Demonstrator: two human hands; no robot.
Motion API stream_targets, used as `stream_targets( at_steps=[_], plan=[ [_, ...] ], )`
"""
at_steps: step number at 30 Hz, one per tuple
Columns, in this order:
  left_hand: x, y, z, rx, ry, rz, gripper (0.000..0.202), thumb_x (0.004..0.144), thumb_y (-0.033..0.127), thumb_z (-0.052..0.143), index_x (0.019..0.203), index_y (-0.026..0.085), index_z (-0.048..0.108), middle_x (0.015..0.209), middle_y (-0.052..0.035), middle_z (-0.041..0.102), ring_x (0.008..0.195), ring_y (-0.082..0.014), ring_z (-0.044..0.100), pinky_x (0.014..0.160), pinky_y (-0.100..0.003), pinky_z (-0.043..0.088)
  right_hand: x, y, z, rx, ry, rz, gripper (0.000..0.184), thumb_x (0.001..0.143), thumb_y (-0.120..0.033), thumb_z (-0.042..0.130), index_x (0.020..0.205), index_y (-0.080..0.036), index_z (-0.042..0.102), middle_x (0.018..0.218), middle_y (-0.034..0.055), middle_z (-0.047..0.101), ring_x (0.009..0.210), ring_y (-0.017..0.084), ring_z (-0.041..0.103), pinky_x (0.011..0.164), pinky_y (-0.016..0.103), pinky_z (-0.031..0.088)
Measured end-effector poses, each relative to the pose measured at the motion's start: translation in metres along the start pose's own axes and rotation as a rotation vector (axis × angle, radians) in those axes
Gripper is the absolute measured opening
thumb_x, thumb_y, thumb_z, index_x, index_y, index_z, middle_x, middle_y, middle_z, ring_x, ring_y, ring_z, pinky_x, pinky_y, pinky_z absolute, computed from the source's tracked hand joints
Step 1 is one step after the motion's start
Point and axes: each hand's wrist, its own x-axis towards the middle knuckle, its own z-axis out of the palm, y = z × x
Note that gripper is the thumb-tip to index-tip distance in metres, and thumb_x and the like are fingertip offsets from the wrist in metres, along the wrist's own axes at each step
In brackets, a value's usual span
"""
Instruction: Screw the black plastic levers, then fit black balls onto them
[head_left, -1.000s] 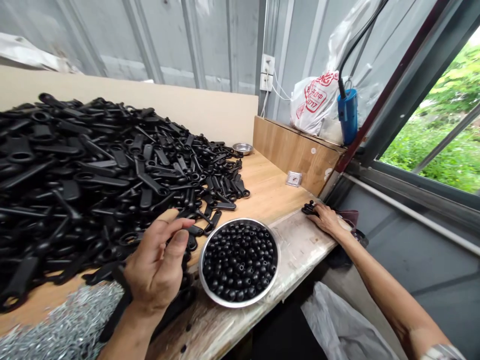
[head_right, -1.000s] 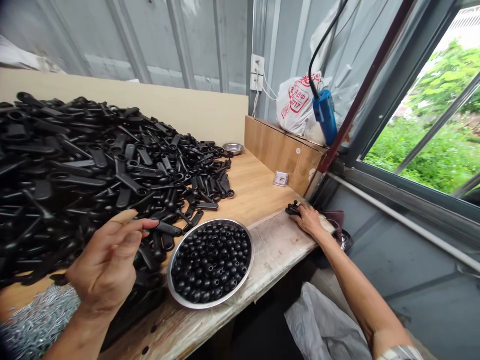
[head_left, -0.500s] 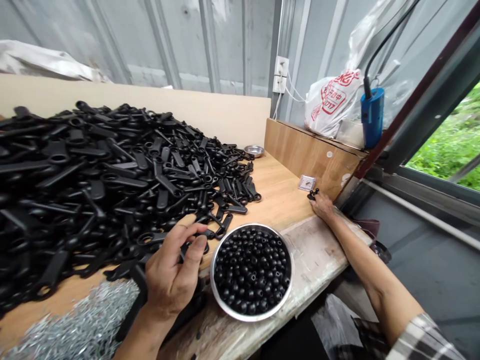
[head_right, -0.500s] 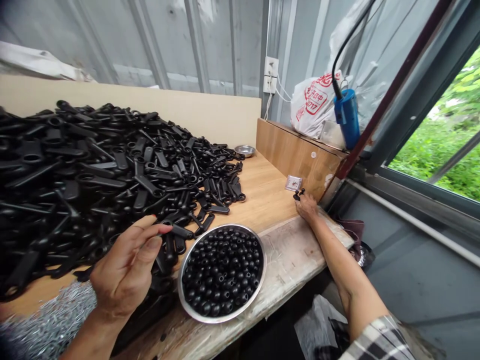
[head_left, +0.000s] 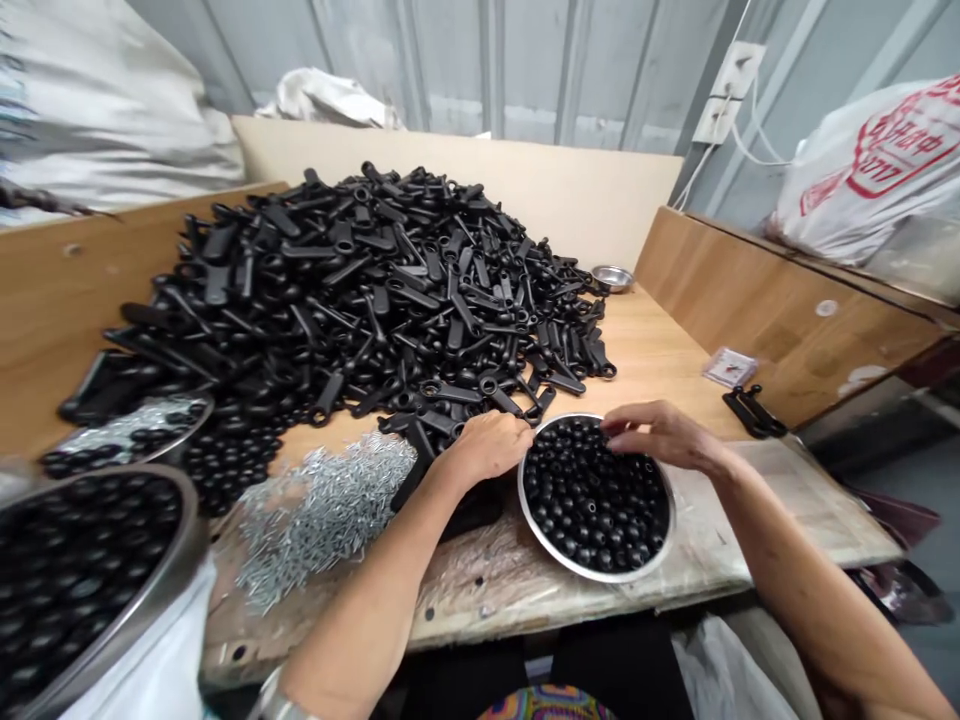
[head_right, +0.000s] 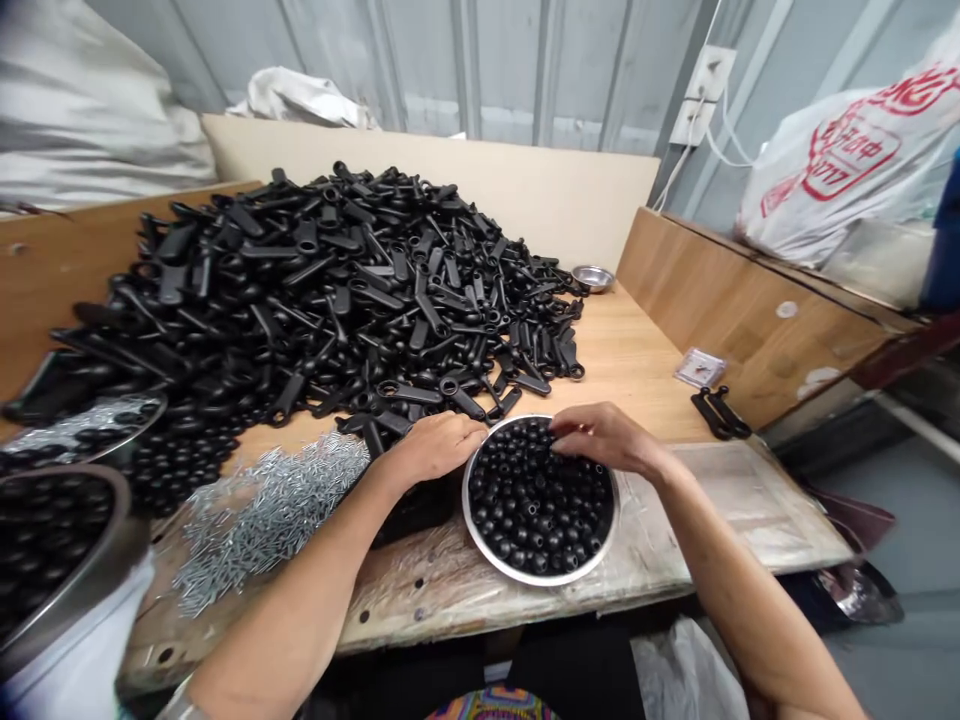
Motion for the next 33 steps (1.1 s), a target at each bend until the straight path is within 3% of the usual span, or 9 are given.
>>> stream_targets(
  at_steps=[1, 3, 7, 11, 16, 21, 25, 28, 33],
  plan=[
    [-0.001, -0.001, -0.002, 0.013, -0.004, -0.013, 0.037, 0.089, 0.029, 0.029, 0.084, 0.025, 0.066, 0.093, -0.0015, 0.067, 0.088, -0.0173, 0.060, 0.077, -0.028, 0.043, 0.005, -0.018, 0.002, 0.008, -0.223, -0.062, 0.026, 0.074, -0.039, 0.063, 0.094, -0.023, 0.070, 0.082, -0.0013, 0.069, 0.074, 0.017, 0.062, 0.066, 0.025, 0.046],
    [-0.005, -0.003, -0.006, 0.055, 0.012, -0.075, 0.032, 0.086, 0.026, 0.034, 0.088, 0.023, 0.066, 0.093, -0.0040, 0.066, 0.090, -0.0195, 0.059, 0.077, -0.030, 0.043, 0.015, -0.047, 0.004, -0.145, -0.416, -0.128, 0.028, 0.072, -0.032, 0.065, 0.098, -0.026, 0.069, 0.082, -0.0017, 0.069, 0.073, 0.017, 0.061, 0.062, 0.024, 0.041],
    [-0.009, -0.005, -0.006, 0.167, 0.042, -0.230, 0.022, 0.076, 0.021, 0.047, 0.085, 0.014, 0.067, 0.097, -0.0142, 0.062, 0.098, -0.0306, 0.053, 0.077, -0.040, 0.043, 0.022, -0.067, 0.010, -0.499, -0.429, -0.162, 0.015, 0.070, -0.024, 0.063, 0.084, -0.022, 0.068, 0.083, 0.0024, 0.068, 0.076, 0.021, 0.061, 0.060, 0.026, 0.033],
    [-0.005, -0.003, 0.007, 0.232, 0.040, -0.242, 0.025, 0.076, 0.012, 0.043, 0.085, 0.013, 0.066, 0.096, -0.0144, 0.060, 0.095, -0.0285, 0.053, 0.072, -0.037, 0.043, 0.015, -0.058, 0.020, -0.422, -0.477, -0.217, 0.014, 0.070, -0.017, 0.058, 0.082, -0.019, 0.065, 0.082, 0.0035, 0.067, 0.074, 0.019, 0.059, 0.061, 0.026, 0.033],
    [0.004, -0.002, 0.017, 0.270, 0.013, -0.197, 0.026, 0.081, 0.018, 0.041, 0.087, 0.013, 0.066, 0.090, -0.0147, 0.061, 0.087, -0.0280, 0.058, 0.069, -0.036, 0.044, 0.012, -0.048, 0.027, -0.220, -0.408, -0.276, 0.010, 0.074, -0.017, 0.058, 0.081, -0.019, 0.066, 0.077, 0.0008, 0.065, 0.074, 0.015, 0.058, 0.065, 0.023, 0.036],
    [0.006, 0.002, 0.015, 0.254, 0.078, -0.212, 0.029, 0.082, 0.024, 0.039, 0.087, 0.012, 0.064, 0.086, -0.0164, 0.061, 0.083, -0.0307, 0.061, 0.068, -0.039, 0.046, 0.014, -0.043, 0.026, 0.059, -0.246, -0.264, 0.019, 0.082, -0.017, 0.053, 0.096, -0.020, 0.066, 0.087, 0.0005, 0.066, 0.081, 0.014, 0.058, 0.073, 0.023, 0.039],
    [0.007, 0.005, 0.017, 0.183, 0.235, -0.259, 0.027, 0.082, 0.024, 0.037, 0.090, 0.014, 0.061, 0.088, -0.0137, 0.062, 0.085, -0.0277, 0.062, 0.072, -0.037, 0.046, 0.013, -0.044, 0.023, 0.446, -0.154, -0.165, 0.020, 0.084, -0.023, 0.050, 0.099, -0.017, 0.062, 0.076, -0.0004, 0.061, 0.068, 0.011, 0.055, 0.065, 0.023, 0.042],
    [0.011, -0.006, 0.019, 0.092, 0.399, -0.336, 0.030, 0.084, 0.024, 0.034, 0.095, 0.013, 0.060, 0.086, -0.0137, 0.063, 0.084, -0.0263, 0.062, 0.072, -0.035, 0.045, 0.015, -0.041, 0.026, 0.695, -0.111, -0.052, 0.021, 0.083, -0.031, 0.052, 0.096, -0.015, 0.058, 0.072, -0.0001, 0.058, 0.058, 0.010, 0.053, 0.054, 0.021, 0.041],
    [0.012, -0.031, 0.008, -0.188, 0.720, -0.427, 0.031, 0.083, 0.023, 0.038, 0.102, 0.015, 0.062, 0.088, -0.0105, 0.066, 0.083, -0.0202, 0.063, 0.077, -0.031, 0.045, 0.022, -0.035, 0.033, 0.842, -0.037, -0.021, 0.026, 0.082, -0.039, 0.055, 0.091, -0.015, 0.058, 0.071, 0.0016, 0.060, 0.058, 0.011, 0.055, 0.053, 0.022, 0.043]
  ],
)
